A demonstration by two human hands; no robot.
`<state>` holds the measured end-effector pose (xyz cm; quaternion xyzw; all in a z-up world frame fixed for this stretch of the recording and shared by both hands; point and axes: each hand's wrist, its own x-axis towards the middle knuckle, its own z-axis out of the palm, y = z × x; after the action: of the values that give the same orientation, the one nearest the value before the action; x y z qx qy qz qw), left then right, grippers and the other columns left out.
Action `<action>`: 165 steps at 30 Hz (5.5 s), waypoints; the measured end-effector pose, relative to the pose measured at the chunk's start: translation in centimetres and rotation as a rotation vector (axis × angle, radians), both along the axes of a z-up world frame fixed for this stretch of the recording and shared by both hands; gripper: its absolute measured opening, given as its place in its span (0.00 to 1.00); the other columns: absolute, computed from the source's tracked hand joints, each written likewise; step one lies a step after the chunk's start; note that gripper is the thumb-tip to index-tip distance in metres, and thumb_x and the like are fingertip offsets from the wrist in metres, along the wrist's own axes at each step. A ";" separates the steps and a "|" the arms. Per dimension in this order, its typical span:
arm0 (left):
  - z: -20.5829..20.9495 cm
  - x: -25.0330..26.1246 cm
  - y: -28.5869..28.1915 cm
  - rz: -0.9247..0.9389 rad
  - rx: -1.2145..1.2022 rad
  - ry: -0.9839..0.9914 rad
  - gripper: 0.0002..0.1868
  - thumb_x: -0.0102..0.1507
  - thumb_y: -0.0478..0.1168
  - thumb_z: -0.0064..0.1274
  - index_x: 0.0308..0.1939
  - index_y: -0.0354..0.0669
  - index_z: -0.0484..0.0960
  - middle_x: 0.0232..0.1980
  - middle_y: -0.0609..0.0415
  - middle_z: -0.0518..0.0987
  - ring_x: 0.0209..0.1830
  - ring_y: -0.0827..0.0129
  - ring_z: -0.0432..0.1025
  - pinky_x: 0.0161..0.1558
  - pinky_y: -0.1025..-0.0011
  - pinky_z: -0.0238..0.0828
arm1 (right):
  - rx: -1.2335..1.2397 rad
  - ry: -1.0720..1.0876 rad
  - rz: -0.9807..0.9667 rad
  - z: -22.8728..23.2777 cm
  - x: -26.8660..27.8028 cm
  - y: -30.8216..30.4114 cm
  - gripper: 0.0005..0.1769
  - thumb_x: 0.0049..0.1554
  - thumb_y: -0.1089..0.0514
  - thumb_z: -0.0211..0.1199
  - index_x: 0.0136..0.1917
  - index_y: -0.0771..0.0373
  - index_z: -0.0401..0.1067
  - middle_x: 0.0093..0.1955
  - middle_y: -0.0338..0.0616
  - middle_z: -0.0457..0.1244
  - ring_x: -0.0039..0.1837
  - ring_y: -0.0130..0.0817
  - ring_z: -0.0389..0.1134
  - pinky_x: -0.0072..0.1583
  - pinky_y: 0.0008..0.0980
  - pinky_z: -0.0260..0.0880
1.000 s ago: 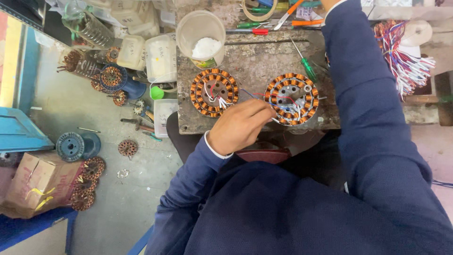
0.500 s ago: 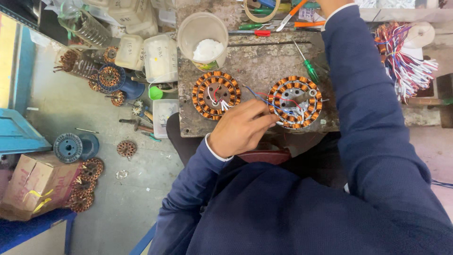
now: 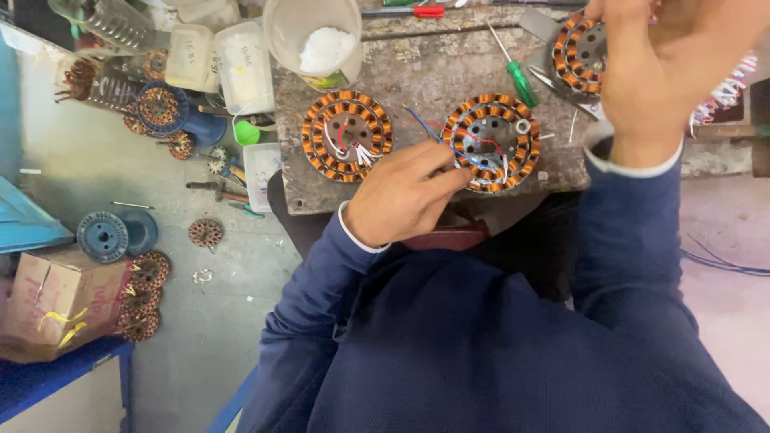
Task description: The person winds copper wire into the slots of a motor stator, twists and secures wire ends, and applies insulating tape to connections. They handle multiple stators and use tools like scissors and tape.
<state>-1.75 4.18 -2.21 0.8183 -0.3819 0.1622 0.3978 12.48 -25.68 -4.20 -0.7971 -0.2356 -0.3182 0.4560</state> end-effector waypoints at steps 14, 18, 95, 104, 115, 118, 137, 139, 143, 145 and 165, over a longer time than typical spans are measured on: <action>1.0 0.2 -1.5 0.022 0.049 -0.035 0.12 0.61 0.33 0.61 0.47 0.38 0.81 0.43 0.49 0.70 0.45 0.55 0.68 0.45 0.61 0.68 | -0.161 0.146 0.031 0.9 -17.2 5.8 0.11 0.56 0.69 0.75 0.52 0.66 0.77 0.51 0.48 0.65 0.56 0.43 0.67 0.58 0.36 0.69; 1.4 0.1 -1.9 0.035 0.075 -0.037 0.11 0.60 0.33 0.61 0.47 0.37 0.82 0.44 0.49 0.70 0.45 0.55 0.68 0.46 0.62 0.68 | -0.165 0.153 -0.026 -0.1 -17.5 6.7 0.13 0.51 0.69 0.76 0.50 0.64 0.78 0.53 0.47 0.64 0.59 0.46 0.64 0.60 0.39 0.66; 2.8 -1.9 -8.4 0.022 -0.484 0.028 0.12 0.59 0.30 0.65 0.45 0.43 0.84 0.42 0.55 0.81 0.38 0.65 0.78 0.37 0.72 0.75 | -0.277 -0.029 0.101 4.0 -18.2 1.5 0.09 0.63 0.70 0.65 0.53 0.67 0.66 0.49 0.51 0.62 0.49 0.45 0.67 0.52 0.39 0.70; 3.5 -0.6 -6.9 -0.242 -0.378 0.022 0.11 0.63 0.31 0.62 0.49 0.38 0.84 0.48 0.49 0.83 0.57 0.56 0.79 0.68 0.56 0.70 | -0.417 -0.179 0.138 3.0 -17.3 -0.1 0.10 0.61 0.63 0.65 0.45 0.63 0.64 0.43 0.47 0.59 0.46 0.46 0.62 0.51 0.45 0.63; 2.2 -1.6 -7.7 -0.017 -0.498 -0.043 0.10 0.62 0.29 0.63 0.47 0.34 0.84 0.47 0.48 0.83 0.52 0.58 0.79 0.60 0.60 0.76 | -0.462 -0.117 0.040 4.5 -16.2 1.1 0.10 0.63 0.58 0.65 0.47 0.64 0.66 0.46 0.49 0.61 0.50 0.48 0.64 0.52 0.44 0.62; 1.9 -1.3 -7.6 0.036 -0.541 -0.040 0.08 0.61 0.28 0.63 0.45 0.34 0.84 0.45 0.49 0.82 0.50 0.58 0.79 0.58 0.60 0.76 | -0.512 0.028 0.305 7.4 -14.1 0.7 0.10 0.65 0.59 0.67 0.50 0.65 0.68 0.47 0.49 0.64 0.52 0.48 0.68 0.52 0.39 0.65; 1.2 -5.7 -5.9 0.242 -0.576 -0.006 0.08 0.62 0.38 0.64 0.46 0.53 0.87 0.49 0.62 0.81 0.49 0.67 0.73 0.53 0.68 0.67 | -0.528 -0.027 0.620 9.7 -1.3 14.9 0.08 0.64 0.63 0.67 0.51 0.68 0.69 0.47 0.51 0.65 0.50 0.46 0.69 0.51 0.37 0.69; 1.4 -6.1 -5.4 0.296 -0.515 -0.034 0.10 0.60 0.37 0.64 0.45 0.53 0.87 0.51 0.60 0.80 0.47 0.65 0.73 0.52 0.66 0.68 | -0.529 -0.001 0.585 9.2 -0.5 14.8 0.08 0.64 0.64 0.67 0.51 0.68 0.69 0.47 0.51 0.65 0.50 0.46 0.69 0.51 0.37 0.69; 1.5 -5.9 -5.2 0.241 -0.547 0.038 0.09 0.66 0.35 0.62 0.50 0.50 0.86 0.51 0.60 0.79 0.47 0.67 0.73 0.49 0.71 0.70 | -0.525 0.062 0.522 8.8 0.6 14.8 0.08 0.63 0.65 0.67 0.51 0.69 0.70 0.47 0.52 0.66 0.49 0.45 0.70 0.50 0.37 0.70; 1.2 -6.2 -5.4 0.184 -0.622 0.121 0.07 0.70 0.35 0.60 0.52 0.50 0.85 0.51 0.61 0.79 0.47 0.71 0.74 0.50 0.76 0.71 | -0.519 0.093 0.486 8.5 0.8 14.4 0.08 0.63 0.65 0.67 0.51 0.69 0.70 0.47 0.52 0.66 0.49 0.45 0.70 0.50 0.37 0.70; -0.6 -6.7 -6.4 0.035 -0.902 0.398 0.04 0.68 0.34 0.60 0.44 0.36 0.85 0.43 0.53 0.85 0.45 0.76 0.79 0.51 0.77 0.75 | -0.378 0.072 0.508 8.4 -1.0 13.3 0.07 0.62 0.70 0.68 0.52 0.72 0.71 0.47 0.54 0.67 0.46 0.43 0.71 0.49 0.35 0.74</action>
<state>-8.48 -2.17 -2.84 0.5859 -0.1764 0.1587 0.7749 11.50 -12.39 4.22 -0.7942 -0.4655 -0.1163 0.3729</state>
